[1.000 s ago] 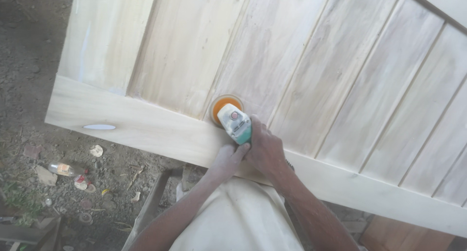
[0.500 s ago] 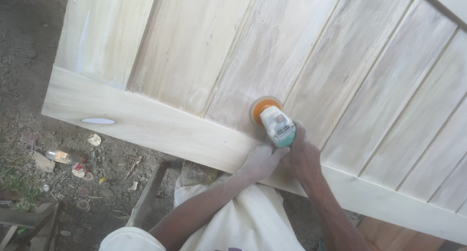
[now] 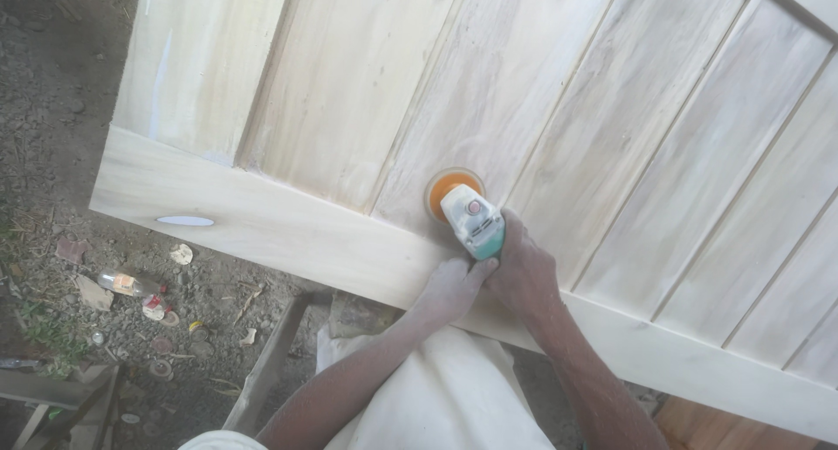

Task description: The person uses an electric orbital sander to smooth the surface of a large, light-colored wooden door or panel. They systematically move the tool across the flat panels and the raised frame, ensuring even coverage of the wood surface.

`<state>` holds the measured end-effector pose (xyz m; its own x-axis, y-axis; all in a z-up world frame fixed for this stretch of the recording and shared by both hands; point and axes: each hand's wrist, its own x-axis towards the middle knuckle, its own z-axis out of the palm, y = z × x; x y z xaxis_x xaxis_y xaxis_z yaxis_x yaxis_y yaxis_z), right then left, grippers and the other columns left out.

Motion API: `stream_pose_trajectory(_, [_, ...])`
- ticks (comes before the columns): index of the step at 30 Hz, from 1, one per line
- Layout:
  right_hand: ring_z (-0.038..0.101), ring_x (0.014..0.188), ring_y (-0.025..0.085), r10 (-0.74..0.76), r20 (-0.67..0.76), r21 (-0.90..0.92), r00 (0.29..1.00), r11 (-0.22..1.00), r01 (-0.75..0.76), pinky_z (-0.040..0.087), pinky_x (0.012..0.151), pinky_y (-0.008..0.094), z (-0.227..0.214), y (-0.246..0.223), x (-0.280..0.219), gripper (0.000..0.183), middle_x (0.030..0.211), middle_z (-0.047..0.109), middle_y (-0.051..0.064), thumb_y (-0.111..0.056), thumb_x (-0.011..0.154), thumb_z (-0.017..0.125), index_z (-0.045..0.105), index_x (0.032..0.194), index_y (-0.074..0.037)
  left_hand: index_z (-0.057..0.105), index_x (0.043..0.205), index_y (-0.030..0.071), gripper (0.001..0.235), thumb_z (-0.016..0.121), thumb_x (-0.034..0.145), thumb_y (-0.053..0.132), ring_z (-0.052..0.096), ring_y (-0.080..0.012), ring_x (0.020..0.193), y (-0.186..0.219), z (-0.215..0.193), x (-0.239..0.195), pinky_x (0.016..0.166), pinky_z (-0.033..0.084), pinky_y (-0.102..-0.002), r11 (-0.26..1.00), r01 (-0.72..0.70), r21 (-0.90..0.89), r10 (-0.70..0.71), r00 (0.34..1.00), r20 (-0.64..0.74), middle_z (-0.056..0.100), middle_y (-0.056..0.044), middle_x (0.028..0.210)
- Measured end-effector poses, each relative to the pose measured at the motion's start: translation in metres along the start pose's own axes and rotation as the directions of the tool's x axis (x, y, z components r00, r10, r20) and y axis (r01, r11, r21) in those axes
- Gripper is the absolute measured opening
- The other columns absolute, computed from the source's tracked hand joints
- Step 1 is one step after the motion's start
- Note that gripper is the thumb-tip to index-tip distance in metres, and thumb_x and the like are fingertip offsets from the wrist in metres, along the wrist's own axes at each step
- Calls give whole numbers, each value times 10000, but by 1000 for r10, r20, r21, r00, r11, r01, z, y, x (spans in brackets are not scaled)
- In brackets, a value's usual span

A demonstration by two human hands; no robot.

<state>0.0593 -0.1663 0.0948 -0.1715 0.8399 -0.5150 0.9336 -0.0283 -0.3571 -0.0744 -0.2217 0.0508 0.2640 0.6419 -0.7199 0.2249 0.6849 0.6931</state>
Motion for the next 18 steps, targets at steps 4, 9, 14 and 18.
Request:
stream_pose_trajectory(4, [697, 1038, 418, 35, 2, -4, 999, 999, -35, 571, 805, 500, 10, 12, -17, 804, 1204, 680, 253, -211, 770, 771, 375, 1444, -27, 697, 1012, -50, 624, 494, 1014, 540, 670, -434, 940, -11, 11, -10, 829, 498, -511, 994, 18, 105, -22, 999, 35, 705, -256, 928])
stream_pose_trajectory(9, [698, 1036, 427, 110, 41, 11, 993, 994, -110, 569, 834, 502, 13, 22, -32, 826, 1213, 674, 263, -205, 768, 764, 358, 1464, -20, 685, 1027, -27, 613, 470, 999, 547, 695, -405, 935, -6, 18, -15, 854, 513, -498, 990, 77, 122, -92, 988, 126, 721, -241, 927])
stream_pose_trajectory(14, [705, 1030, 424, 217, 108, 35, 970, 974, -222, 569, 852, 497, 7, 18, -40, 852, 1188, 681, 255, -216, 762, 775, 336, 1469, -33, 667, 1083, -18, 593, 472, 997, 535, 680, -384, 999, -9, 23, -14, 911, 495, -494, 985, 43, 170, -75, 979, 189, 725, -226, 997])
stream_pose_trajectory(18, [698, 1042, 433, 234, 102, 53, 967, 969, -241, 562, 864, 502, 5, 11, -42, 831, 1183, 685, 253, -198, 765, 778, 353, 1463, -46, 653, 1111, -22, 589, 488, 1000, 532, 663, -408, 1019, -13, 25, -15, 916, 479, -509, 984, 4, 180, -33, 987, 160, 713, -242, 1017])
